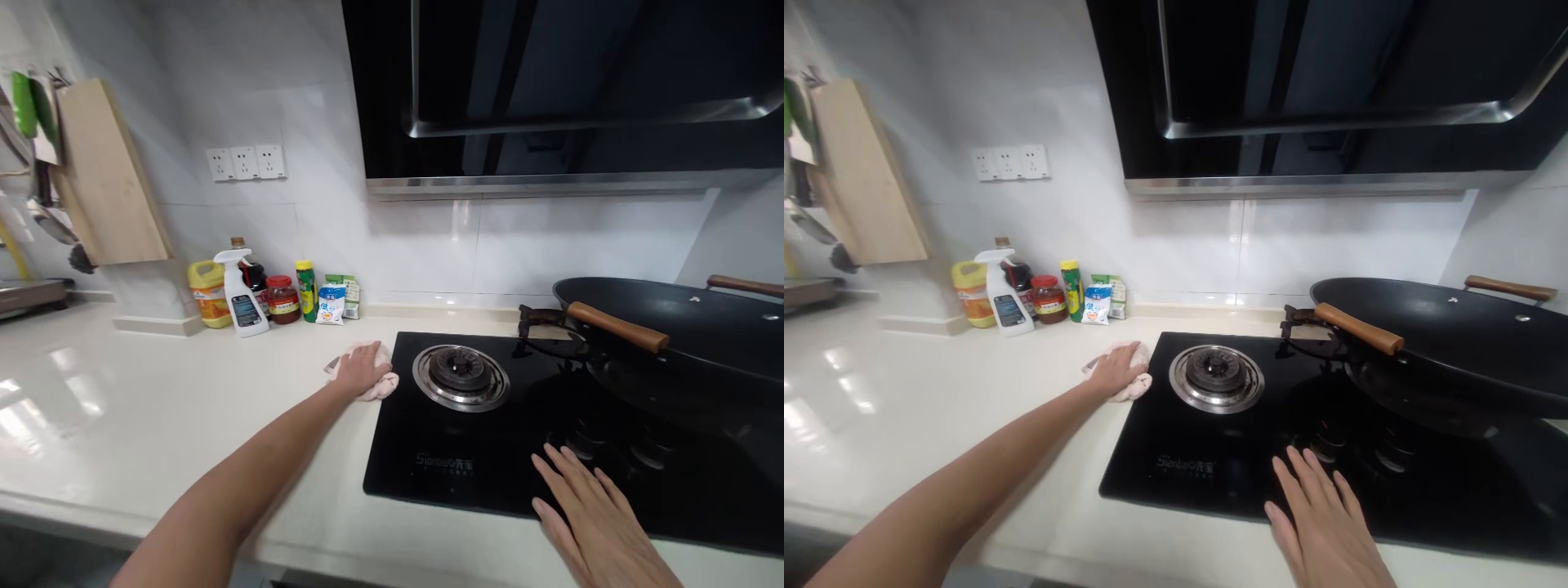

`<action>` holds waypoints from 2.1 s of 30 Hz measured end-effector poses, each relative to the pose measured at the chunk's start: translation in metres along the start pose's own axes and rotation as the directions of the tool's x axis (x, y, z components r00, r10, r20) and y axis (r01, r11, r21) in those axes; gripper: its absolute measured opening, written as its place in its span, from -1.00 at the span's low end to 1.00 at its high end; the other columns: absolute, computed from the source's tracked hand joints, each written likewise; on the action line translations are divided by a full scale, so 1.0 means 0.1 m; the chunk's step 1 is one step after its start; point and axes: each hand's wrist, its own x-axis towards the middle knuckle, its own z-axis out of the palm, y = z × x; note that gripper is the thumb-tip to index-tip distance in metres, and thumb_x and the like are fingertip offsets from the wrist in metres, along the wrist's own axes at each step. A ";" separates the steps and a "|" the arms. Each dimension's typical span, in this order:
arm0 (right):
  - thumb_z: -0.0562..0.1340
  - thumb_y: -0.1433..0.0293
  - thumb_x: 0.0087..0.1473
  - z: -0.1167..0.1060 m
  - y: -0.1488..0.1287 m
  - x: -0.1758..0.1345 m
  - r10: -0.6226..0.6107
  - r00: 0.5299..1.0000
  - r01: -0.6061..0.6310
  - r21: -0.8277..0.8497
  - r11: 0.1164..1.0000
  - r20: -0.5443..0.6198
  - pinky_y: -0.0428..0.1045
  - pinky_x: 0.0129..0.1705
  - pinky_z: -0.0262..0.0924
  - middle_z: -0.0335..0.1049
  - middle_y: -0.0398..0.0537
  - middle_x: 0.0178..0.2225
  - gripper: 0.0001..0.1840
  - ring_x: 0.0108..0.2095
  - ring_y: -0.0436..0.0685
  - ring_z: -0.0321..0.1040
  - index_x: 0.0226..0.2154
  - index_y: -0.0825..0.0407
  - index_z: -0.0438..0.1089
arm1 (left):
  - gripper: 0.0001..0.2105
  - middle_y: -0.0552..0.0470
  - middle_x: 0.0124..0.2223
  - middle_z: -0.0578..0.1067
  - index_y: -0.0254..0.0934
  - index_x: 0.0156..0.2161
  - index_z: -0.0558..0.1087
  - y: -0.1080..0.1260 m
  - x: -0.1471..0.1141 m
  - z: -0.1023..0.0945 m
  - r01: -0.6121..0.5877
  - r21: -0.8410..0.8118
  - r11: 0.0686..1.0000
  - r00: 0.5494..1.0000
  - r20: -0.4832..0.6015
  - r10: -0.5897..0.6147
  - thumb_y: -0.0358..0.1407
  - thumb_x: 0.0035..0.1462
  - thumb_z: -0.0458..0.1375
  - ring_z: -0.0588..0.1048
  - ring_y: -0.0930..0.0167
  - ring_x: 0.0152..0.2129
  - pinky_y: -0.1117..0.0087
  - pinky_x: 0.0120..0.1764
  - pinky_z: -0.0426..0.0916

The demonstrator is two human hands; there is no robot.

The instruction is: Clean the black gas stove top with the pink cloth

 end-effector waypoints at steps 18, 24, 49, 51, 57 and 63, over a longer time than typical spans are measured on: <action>0.02 -0.04 0.32 -0.16 0.01 0.05 0.045 0.990 -0.052 0.055 0.997 0.131 0.37 0.32 0.08 0.20 -0.08 0.34 -0.38 0.35 0.33 0.11 0.28 -0.15 0.28 | -0.47 -0.03 0.39 0.27 0.00 0.31 0.28 -0.19 0.32 0.05 -0.012 0.033 0.999 0.999 0.048 0.011 0.07 0.32 -0.08 0.19 0.11 0.32 -0.05 0.23 0.18; -0.11 -0.04 0.35 -0.25 -0.08 0.10 0.113 0.970 -0.126 0.046 0.991 0.217 0.35 0.37 -0.02 0.15 -0.06 0.37 -0.33 0.39 0.30 0.02 0.30 -0.10 0.27 | -0.52 -0.03 0.36 0.32 0.00 0.26 0.34 -0.76 -0.41 -0.25 0.036 0.050 0.998 0.999 0.020 -0.037 0.01 0.31 -0.04 0.21 0.13 0.30 -0.01 0.20 0.21; -0.11 0.01 0.30 -0.14 -0.11 0.16 0.122 0.958 -0.141 0.058 0.988 0.258 0.35 0.39 -0.16 0.11 0.09 0.38 -0.27 0.42 0.35 -0.06 0.32 0.05 0.24 | -0.46 -0.14 0.19 0.45 -0.13 0.21 0.43 -0.11 -2.89 -0.50 -0.132 0.040 0.990 0.966 -0.217 0.138 -0.04 0.14 0.19 0.39 0.07 0.12 0.01 0.14 0.29; -0.12 0.00 0.31 -0.15 -0.10 0.16 0.119 0.956 -0.141 0.065 0.988 0.268 0.34 0.40 -0.17 0.10 0.08 0.39 -0.26 0.42 0.33 -0.08 0.32 0.04 0.23 | -0.49 -0.11 0.18 0.47 -0.12 0.19 0.45 -0.10 -2.83 -0.56 -0.114 -0.041 0.993 0.979 -0.174 0.105 -0.03 0.16 0.15 0.41 0.09 0.10 0.03 0.13 0.30; -0.12 0.02 0.31 -0.18 -0.12 0.19 0.143 0.943 -0.161 0.036 0.986 0.301 0.33 0.41 -0.21 0.08 0.07 0.40 -0.27 0.42 0.32 -0.08 0.33 0.04 0.22 | -0.61 -0.10 0.04 0.55 -0.16 0.05 0.52 -0.03 -2.39 -0.65 0.215 -0.308 0.927 0.958 -0.120 -0.262 -0.08 0.26 0.01 0.45 0.12 0.03 0.06 0.09 0.30; -0.15 0.01 0.32 -0.17 -0.12 0.19 0.137 0.950 -0.154 0.039 0.987 0.282 0.33 0.39 -0.19 0.10 0.08 0.39 -0.26 0.42 0.33 -0.07 0.32 0.05 0.23 | -0.60 -0.03 0.05 0.58 -0.17 0.04 0.49 0.29 -2.06 -0.51 0.145 -0.396 0.907 0.958 -0.174 -0.229 -0.17 0.35 -0.15 0.51 0.29 0.00 0.26 0.06 0.38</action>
